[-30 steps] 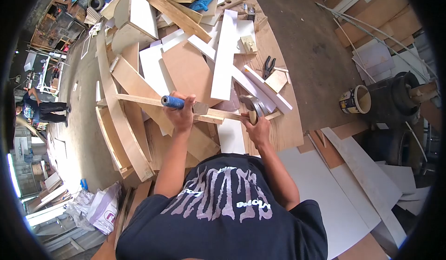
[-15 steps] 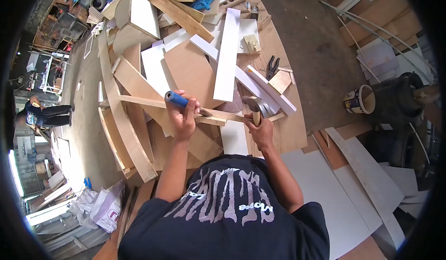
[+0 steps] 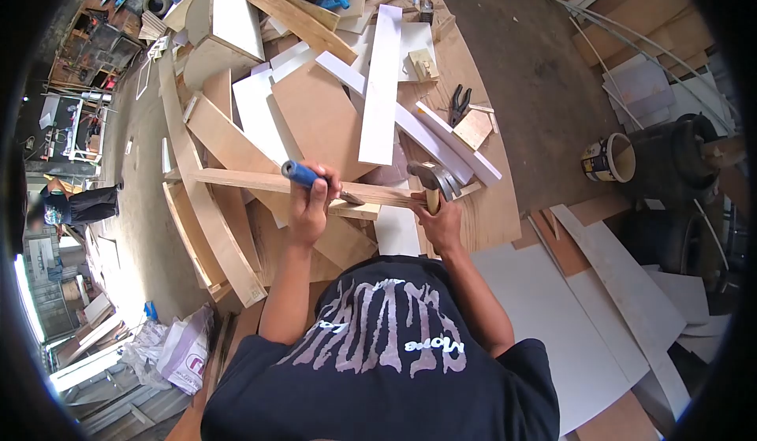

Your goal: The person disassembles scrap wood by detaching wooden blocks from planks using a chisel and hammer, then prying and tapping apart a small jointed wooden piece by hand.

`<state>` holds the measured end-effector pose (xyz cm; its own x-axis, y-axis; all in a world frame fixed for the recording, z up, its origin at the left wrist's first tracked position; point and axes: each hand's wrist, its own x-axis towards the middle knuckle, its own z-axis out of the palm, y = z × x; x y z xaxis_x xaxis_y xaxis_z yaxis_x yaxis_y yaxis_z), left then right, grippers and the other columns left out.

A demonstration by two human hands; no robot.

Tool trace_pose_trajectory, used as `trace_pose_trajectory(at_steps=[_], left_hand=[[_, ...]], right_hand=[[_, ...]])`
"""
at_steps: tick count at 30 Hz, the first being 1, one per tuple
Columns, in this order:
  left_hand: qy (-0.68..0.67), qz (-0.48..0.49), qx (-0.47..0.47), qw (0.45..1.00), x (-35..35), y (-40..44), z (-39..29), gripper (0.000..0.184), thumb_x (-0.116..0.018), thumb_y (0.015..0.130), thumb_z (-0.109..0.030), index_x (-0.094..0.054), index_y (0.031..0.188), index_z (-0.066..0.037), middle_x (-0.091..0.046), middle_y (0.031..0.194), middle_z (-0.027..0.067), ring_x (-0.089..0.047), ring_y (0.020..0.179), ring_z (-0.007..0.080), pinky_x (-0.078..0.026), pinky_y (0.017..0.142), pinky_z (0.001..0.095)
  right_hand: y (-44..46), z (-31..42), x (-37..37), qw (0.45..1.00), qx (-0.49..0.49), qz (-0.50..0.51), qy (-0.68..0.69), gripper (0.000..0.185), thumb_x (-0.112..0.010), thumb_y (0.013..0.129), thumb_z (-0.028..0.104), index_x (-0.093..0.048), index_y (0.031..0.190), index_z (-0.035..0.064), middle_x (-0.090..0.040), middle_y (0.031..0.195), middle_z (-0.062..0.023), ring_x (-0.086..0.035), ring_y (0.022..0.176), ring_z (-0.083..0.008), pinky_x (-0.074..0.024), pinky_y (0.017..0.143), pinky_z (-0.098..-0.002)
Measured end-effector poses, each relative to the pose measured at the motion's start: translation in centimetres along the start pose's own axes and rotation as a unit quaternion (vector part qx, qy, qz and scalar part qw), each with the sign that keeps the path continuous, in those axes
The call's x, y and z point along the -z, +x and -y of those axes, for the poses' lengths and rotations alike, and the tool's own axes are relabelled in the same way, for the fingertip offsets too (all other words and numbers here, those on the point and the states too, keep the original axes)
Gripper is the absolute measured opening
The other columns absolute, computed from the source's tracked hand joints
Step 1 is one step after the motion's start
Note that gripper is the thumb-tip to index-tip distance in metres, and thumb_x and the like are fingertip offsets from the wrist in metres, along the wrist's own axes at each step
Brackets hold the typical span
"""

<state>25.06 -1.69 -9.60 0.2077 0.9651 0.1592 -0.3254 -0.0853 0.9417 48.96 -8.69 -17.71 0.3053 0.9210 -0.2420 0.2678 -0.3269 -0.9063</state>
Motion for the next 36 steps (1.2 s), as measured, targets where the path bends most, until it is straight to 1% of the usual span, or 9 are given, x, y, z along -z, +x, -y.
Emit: trace_pose_trajectory(at_steps=[6, 8, 11, 16, 18, 21, 28, 30, 36], left_hand=[[0.030, 0.002, -0.026, 0.999, -0.3, -0.3, 0.9, 0.023, -0.061, 0.107, -0.024, -0.047, 0.119, -0.009, -0.060, 0.091, 0.0066, -0.052, 0.079, 0.0099, -0.045, 0.073, 0.0252], [0.131, -0.037, -0.116, 0.984, -0.8, -0.5, 2.4, 0.024, -0.058, 0.108, -0.027, -0.044, 0.118, -0.009, -0.060, 0.083, 0.0064, -0.054, 0.072, 0.0122, -0.045, 0.067, 0.0279], [0.256, -0.027, -0.131, 0.957, -2.2, 0.5, 2.7, 0.021, -0.055, 0.109, -0.024, -0.045, 0.114, -0.006, -0.058, 0.073, 0.0047, -0.055, 0.062, 0.0111, -0.046, 0.059, 0.0275], [0.233, -0.068, -0.100, 0.965, -2.2, 1.6, 3.2, 0.018, -0.053, 0.109, -0.021, -0.044, 0.108, -0.005, -0.054, 0.069, 0.0020, -0.050, 0.056, 0.0075, -0.042, 0.053, 0.0236], [0.254, -0.112, -0.083, 0.957, -1.4, 1.5, 3.8, 0.021, -0.061, 0.106, -0.019, -0.047, 0.110, -0.003, -0.064, 0.074, 0.0088, -0.063, 0.061, 0.0178, -0.051, 0.058, 0.0328], [0.192, -0.107, -0.099, 0.970, -1.4, -0.7, 3.6, 0.021, -0.059, 0.107, -0.022, -0.048, 0.109, -0.004, -0.061, 0.076, 0.0057, -0.060, 0.061, 0.0139, -0.049, 0.057, 0.0312], [0.063, -0.088, -0.108, 0.988, -0.4, -3.7, 2.9, 0.022, -0.057, 0.109, -0.025, -0.045, 0.111, -0.007, -0.053, 0.082, 0.0027, -0.048, 0.070, 0.0093, -0.044, 0.066, 0.0271], [0.047, -0.072, -0.117, 0.989, -0.1, -4.1, 2.6, 0.020, -0.053, 0.111, -0.026, -0.041, 0.119, -0.012, -0.048, 0.081, 0.0024, -0.039, 0.065, 0.0091, -0.037, 0.058, 0.0267], [-0.013, -0.078, -0.094, 0.992, -0.6, -4.9, 2.8, 0.017, -0.051, 0.112, -0.024, -0.040, 0.121, -0.015, -0.048, 0.085, 0.0034, -0.040, 0.066, 0.0093, -0.038, 0.059, 0.0259]], right_hand=[[-0.6, -0.6, -0.3, 1.000, -0.003, -0.008, 0.001, 0.025, -0.085, 0.086, 0.017, -0.079, 0.106, 0.0020, -0.076, 0.077, -0.0071, -0.066, 0.058, -0.0105, -0.0533, 0.055, -0.0290], [-0.8, -0.6, -0.4, 1.000, 0.000, -0.011, 0.003, 0.025, -0.085, 0.086, 0.017, -0.079, 0.106, 0.0024, -0.076, 0.077, -0.0069, -0.065, 0.058, -0.0105, -0.0531, 0.055, -0.0290], [-1.0, -0.7, -0.4, 0.999, -0.019, -0.009, -0.028, 0.026, -0.086, 0.085, 0.019, -0.080, 0.106, 0.0031, -0.076, 0.075, -0.0077, -0.066, 0.058, -0.0110, -0.0537, 0.057, -0.0299], [-1.2, -2.4, -1.0, 0.999, 0.032, -0.015, -0.032, 0.026, -0.086, 0.085, 0.018, -0.079, 0.105, 0.0029, -0.078, 0.082, -0.0087, -0.069, 0.062, -0.0124, -0.0549, 0.060, -0.0307], [-1.4, -2.9, -1.1, 0.997, 0.074, -0.036, -0.012, 0.026, -0.086, 0.085, 0.017, -0.078, 0.105, 0.0028, -0.078, 0.085, -0.0087, -0.070, 0.064, -0.0129, -0.0553, 0.061, -0.0309], [-2.0, -0.4, -0.6, 0.998, 0.031, -0.027, -0.050, 0.024, -0.085, 0.085, 0.009, -0.075, 0.104, -0.0004, -0.078, 0.086, -0.0058, -0.066, 0.063, -0.0087, -0.0525, 0.054, -0.0265], [-3.3, -2.7, -1.0, 0.999, -0.009, -0.016, 0.041, 0.025, -0.086, 0.085, 0.013, -0.075, 0.104, 0.0003, -0.078, 0.086, -0.0061, -0.066, 0.062, -0.0095, -0.0532, 0.056, -0.0272], [-3.9, -2.6, -1.2, 0.996, -0.036, -0.010, 0.077, 0.024, -0.085, 0.085, 0.009, -0.074, 0.104, -0.0013, -0.077, 0.089, -0.0056, -0.066, 0.065, -0.0089, -0.0532, 0.055, -0.0260], [-4.3, -5.1, -1.4, 0.984, -0.028, -0.079, 0.155, 0.031, -0.084, 0.083, 0.001, -0.066, 0.107, 0.0005, -0.077, 0.095, -0.0075, -0.068, 0.069, -0.0096, -0.0555, 0.056, -0.0255]])
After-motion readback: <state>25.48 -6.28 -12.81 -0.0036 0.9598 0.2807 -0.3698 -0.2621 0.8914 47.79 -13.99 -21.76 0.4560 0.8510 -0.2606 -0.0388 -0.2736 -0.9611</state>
